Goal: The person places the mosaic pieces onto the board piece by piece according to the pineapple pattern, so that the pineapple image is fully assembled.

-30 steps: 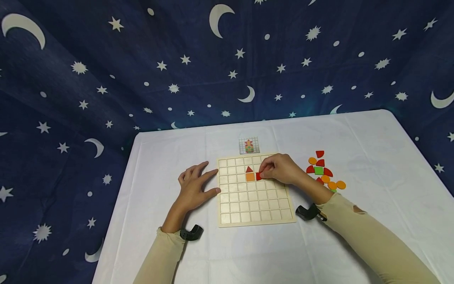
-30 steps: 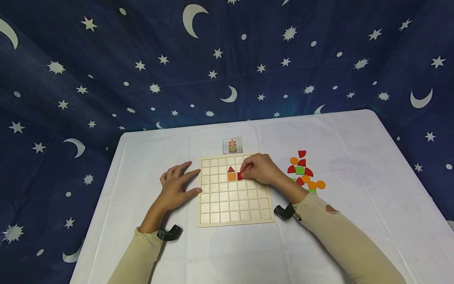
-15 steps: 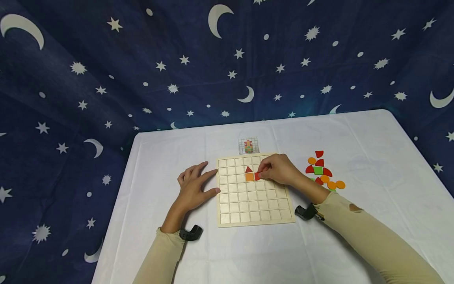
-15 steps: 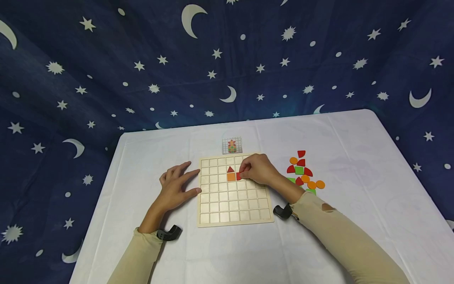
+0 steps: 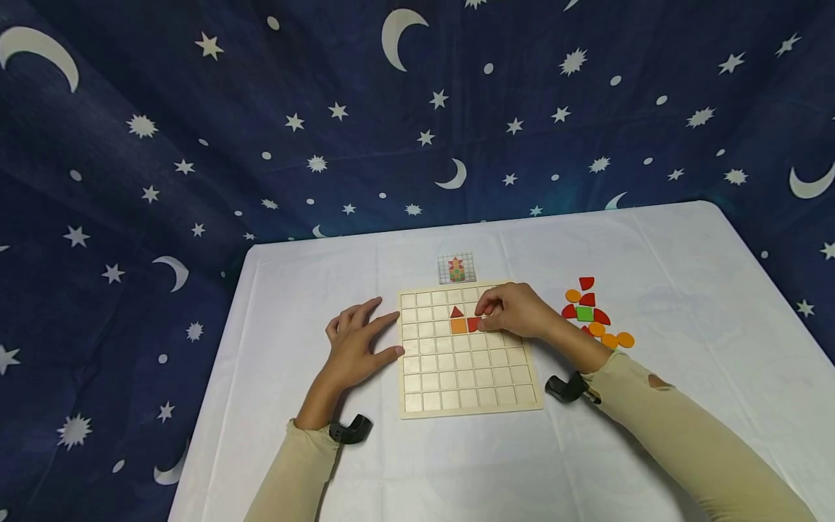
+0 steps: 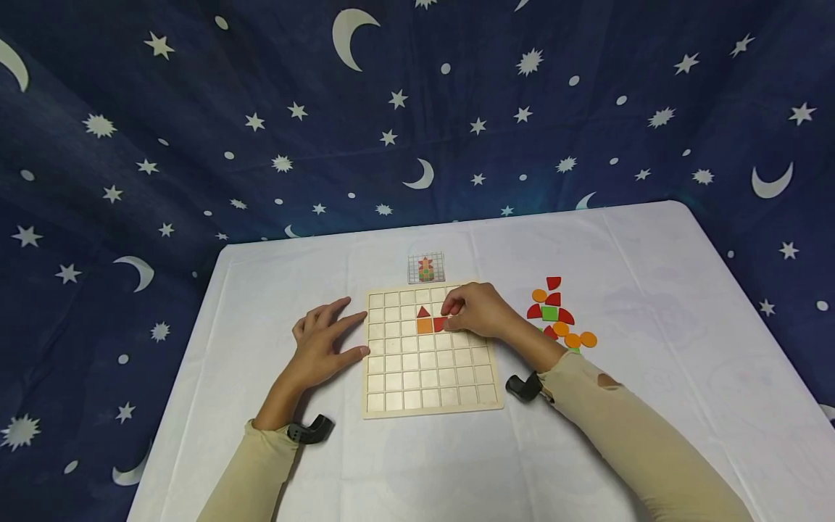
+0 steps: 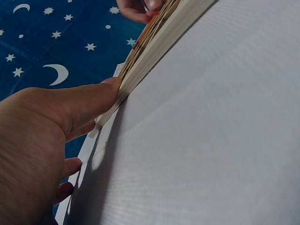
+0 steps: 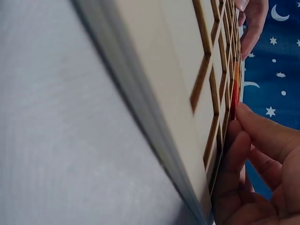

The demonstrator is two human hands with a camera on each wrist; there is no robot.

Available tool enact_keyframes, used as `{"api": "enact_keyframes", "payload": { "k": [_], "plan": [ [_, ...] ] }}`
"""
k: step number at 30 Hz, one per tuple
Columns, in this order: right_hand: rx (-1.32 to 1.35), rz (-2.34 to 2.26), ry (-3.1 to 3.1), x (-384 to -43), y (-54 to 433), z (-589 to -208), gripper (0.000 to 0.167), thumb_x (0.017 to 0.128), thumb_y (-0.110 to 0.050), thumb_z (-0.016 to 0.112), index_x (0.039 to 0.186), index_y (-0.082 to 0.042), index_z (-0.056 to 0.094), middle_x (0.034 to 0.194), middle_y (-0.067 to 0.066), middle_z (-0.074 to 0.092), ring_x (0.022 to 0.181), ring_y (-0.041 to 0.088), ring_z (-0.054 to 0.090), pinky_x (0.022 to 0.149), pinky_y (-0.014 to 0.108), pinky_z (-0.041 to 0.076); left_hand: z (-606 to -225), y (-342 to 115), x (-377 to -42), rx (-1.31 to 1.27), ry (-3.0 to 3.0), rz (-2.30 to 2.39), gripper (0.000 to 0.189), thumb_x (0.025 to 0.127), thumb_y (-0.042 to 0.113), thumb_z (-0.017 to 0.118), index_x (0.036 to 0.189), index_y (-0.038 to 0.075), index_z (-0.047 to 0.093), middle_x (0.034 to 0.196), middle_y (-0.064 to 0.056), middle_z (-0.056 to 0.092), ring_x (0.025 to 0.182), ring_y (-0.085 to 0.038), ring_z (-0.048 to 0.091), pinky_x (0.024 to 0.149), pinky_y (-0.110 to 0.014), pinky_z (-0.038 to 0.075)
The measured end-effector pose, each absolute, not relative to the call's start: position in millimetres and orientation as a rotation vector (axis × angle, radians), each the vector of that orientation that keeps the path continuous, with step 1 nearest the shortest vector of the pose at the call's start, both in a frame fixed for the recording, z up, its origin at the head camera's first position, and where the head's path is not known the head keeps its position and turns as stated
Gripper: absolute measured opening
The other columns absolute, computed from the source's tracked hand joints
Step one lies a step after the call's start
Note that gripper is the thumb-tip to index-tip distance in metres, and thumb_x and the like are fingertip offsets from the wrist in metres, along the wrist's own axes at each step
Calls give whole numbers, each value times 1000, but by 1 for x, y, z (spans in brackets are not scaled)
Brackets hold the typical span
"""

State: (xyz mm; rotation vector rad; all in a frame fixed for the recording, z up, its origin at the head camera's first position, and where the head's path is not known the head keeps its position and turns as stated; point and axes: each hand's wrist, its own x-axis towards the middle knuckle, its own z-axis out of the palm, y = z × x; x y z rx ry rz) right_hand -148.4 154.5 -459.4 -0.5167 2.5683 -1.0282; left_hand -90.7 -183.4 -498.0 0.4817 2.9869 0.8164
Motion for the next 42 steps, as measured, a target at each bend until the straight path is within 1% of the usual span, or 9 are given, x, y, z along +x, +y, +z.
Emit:
{"api": "enact_keyframes", "payload": {
  "k": [6,12,16,22,26,30,34,38,42],
  "plan": [
    [-528,-1008,2578,-149,153,-461,10,81,-17,85,85,-21,77,78,-4,66,79,16,56,72,33,44,-498,-183,-90,483,2982,829,65,85,56,75,143,29,62,164,-6,36,144,-34,29,110,-64,9],
    [-521,-1008,2568,-150,154,-460,9,82,-18,85,86,-20,77,79,-3,66,81,17,56,73,33,44,-497,-183,-89,483,2981,833,65,85,55,75,143,29,62,163,-6,36,144,-35,30,109,-64,10],
    [-505,-1059,2523,-151,157,-459,10,84,-19,84,92,-18,78,83,-2,68,81,17,57,73,32,45,-496,-183,-89,474,2978,825,64,85,55,75,143,29,61,164,-6,36,144,-35,29,110,-64,9],
    [-356,-1270,2395,-151,166,-456,23,88,-22,81,109,-13,76,93,3,70,81,19,61,73,28,50,-495,-183,-89,471,2977,824,65,85,56,74,143,29,61,164,-7,36,145,-36,29,110,-65,9],
    [-293,-1321,2425,-153,180,-448,28,92,-29,78,114,-13,76,96,5,71,83,23,63,73,31,53,-496,-183,-89,477,2979,827,65,85,56,74,143,29,61,164,-7,36,145,-36,29,110,-64,9],
    [-256,-1263,2526,-157,202,-439,32,94,-36,74,119,-15,75,99,4,74,89,27,65,73,34,53,-497,-183,-89,484,2982,834,65,85,56,75,143,29,61,164,-7,36,145,-35,29,110,-64,9],
    [-208,-1155,2648,-161,226,-429,37,95,-41,72,123,-16,74,108,5,75,106,28,64,84,42,50,-498,-183,-89,489,2985,838,65,85,56,74,143,29,62,164,-7,36,145,-35,29,110,-64,9],
    [-151,-1073,2728,-163,251,-427,43,95,-46,71,126,-16,73,117,8,73,114,30,61,94,51,47,-498,-183,-90,494,2986,838,64,86,56,74,143,29,62,164,-7,36,144,-35,30,109,-64,9],
    [-91,-998,2780,-166,275,-432,48,95,-48,71,128,-13,72,121,12,71,115,32,58,88,46,52,-498,-184,-90,502,2991,842,64,85,55,74,142,29,62,163,-7,36,144,-35,30,109,-65,9]
  ]
}}
